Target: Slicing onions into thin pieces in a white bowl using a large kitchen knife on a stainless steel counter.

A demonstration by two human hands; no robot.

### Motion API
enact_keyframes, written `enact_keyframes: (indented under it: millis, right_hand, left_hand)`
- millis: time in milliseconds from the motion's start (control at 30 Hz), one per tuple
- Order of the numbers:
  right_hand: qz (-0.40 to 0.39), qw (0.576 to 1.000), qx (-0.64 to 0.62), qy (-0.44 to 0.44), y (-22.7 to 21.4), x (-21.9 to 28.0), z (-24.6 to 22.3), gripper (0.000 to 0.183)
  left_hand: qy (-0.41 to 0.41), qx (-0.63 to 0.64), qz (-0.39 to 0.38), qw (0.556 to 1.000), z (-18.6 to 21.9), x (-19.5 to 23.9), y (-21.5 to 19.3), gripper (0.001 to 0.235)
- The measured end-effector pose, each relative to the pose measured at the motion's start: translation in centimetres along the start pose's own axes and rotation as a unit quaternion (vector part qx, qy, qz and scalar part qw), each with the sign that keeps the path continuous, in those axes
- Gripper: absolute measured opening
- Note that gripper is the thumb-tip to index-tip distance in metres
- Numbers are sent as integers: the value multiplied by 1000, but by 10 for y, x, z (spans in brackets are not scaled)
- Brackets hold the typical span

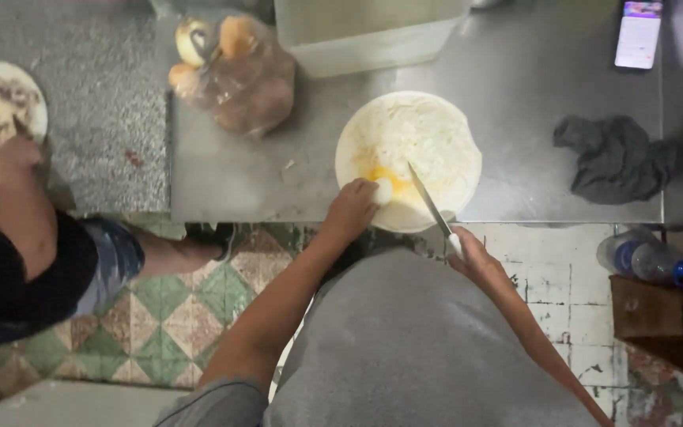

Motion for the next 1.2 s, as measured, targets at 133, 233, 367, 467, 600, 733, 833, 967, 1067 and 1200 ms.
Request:
enact_keyframes:
  millis: [133, 233, 367, 467, 600, 733, 833, 967, 1067, 1200]
  right_hand:
    - [121, 966, 142, -180, 24, -10, 26, 73]
    - [46, 978, 156, -134, 15, 4, -15, 79]
    - [-7, 980, 197, -23, -14, 15, -101, 76]
    - [-44, 977, 207, -8, -17, 10, -122, 74]
    - [-92, 981, 165, 40, -16, -9, -116, 62]
    - [-119, 977, 167, 56, -14, -11, -111, 60]
    - [-139, 973, 172, 70, -20, 14, -128, 65]
    - [-139, 962, 216, 96, -25, 32, -123, 65]
    - [-138, 964, 205, 99, -24, 31, -115, 66]
    - [-113, 976, 163, 86, -33, 25, -118, 69]
  left_hand:
    - [14, 4, 43, 999, -7, 5, 21, 40]
    - [89, -47, 119, 988, 2, 15, 25, 50]
    - [97, -26, 86, 991, 13, 14, 14, 41]
    - [76, -24, 68, 995, 10, 12, 16, 39]
    - [31, -30, 32, 999, 6, 6, 16, 39]
    - [50, -21, 45, 997, -2, 1, 28, 39]
    - [42, -29, 65, 997, 1, 3, 23, 36]
    - [66, -25, 109, 992, -2, 6, 26, 38]
    - [70, -31, 112, 991, -1, 6, 27, 38]
    - [132, -134, 97, 977, 28, 21, 11, 31]
Point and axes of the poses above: each hand's wrist, its own x-axis away from the middle knuckle, its own y-axis out of the palm, z = x × y, the point moved 9 cm from there along -x, towards the middle knuckle, and after that the axes turned 5 degrees about -z, right-handed, at the moved point
